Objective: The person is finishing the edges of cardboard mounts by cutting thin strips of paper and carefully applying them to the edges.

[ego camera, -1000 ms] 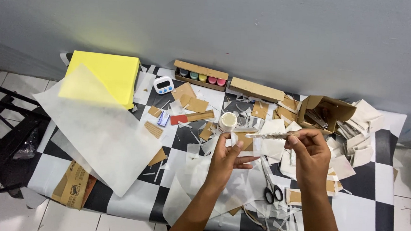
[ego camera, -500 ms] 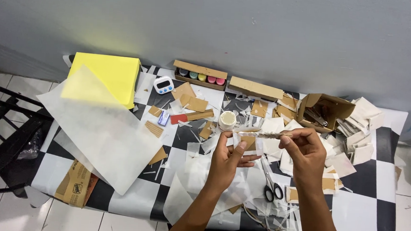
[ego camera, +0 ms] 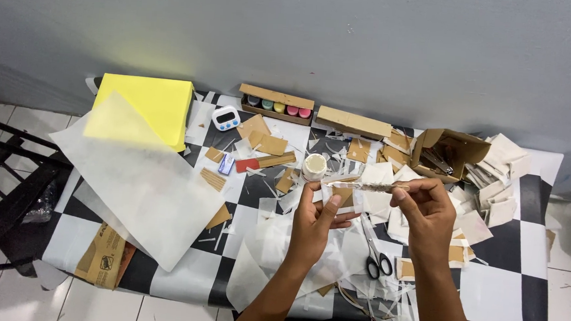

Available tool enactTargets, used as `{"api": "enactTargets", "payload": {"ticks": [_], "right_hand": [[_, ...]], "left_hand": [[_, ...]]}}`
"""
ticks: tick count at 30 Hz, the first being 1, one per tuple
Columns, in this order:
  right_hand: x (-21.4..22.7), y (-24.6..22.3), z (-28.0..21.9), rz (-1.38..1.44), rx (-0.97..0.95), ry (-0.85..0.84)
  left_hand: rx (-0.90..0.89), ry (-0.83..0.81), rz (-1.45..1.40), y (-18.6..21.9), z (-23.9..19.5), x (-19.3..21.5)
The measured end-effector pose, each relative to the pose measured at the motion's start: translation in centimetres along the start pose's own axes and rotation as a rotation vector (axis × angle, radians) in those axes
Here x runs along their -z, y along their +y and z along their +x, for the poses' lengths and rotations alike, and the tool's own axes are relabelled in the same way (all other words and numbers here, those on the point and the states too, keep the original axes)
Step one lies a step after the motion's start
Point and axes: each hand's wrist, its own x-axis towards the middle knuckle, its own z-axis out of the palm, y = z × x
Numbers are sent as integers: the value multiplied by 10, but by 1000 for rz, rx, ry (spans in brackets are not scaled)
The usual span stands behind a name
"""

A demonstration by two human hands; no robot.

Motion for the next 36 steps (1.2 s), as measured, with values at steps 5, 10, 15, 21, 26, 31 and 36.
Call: {"api": "enactTargets", "payload": {"ticks": [5, 10, 15, 21, 26, 31, 36], "right_hand": [[7, 2, 3, 8, 1, 27], [13, 6, 6, 55, -23, 56], [15, 16, 9, 155, -68, 51], [16, 24, 13, 161, -78, 54], [16, 23, 12, 175, -113, 56], [18, 30, 12, 276, -158, 46], [14, 25, 12, 285, -170, 22]], "left_hand": [[-13, 21, -20, -1, 0, 5], [-22, 30, -31, -9, 2, 10], [-38, 28, -43, -12, 3, 8], [-51, 16, -34, -15, 3, 9], [-60, 2, -22, -19, 5, 10], [-56, 3, -36, -15, 4, 9], [-55, -5, -19, -18, 4, 9]]}}
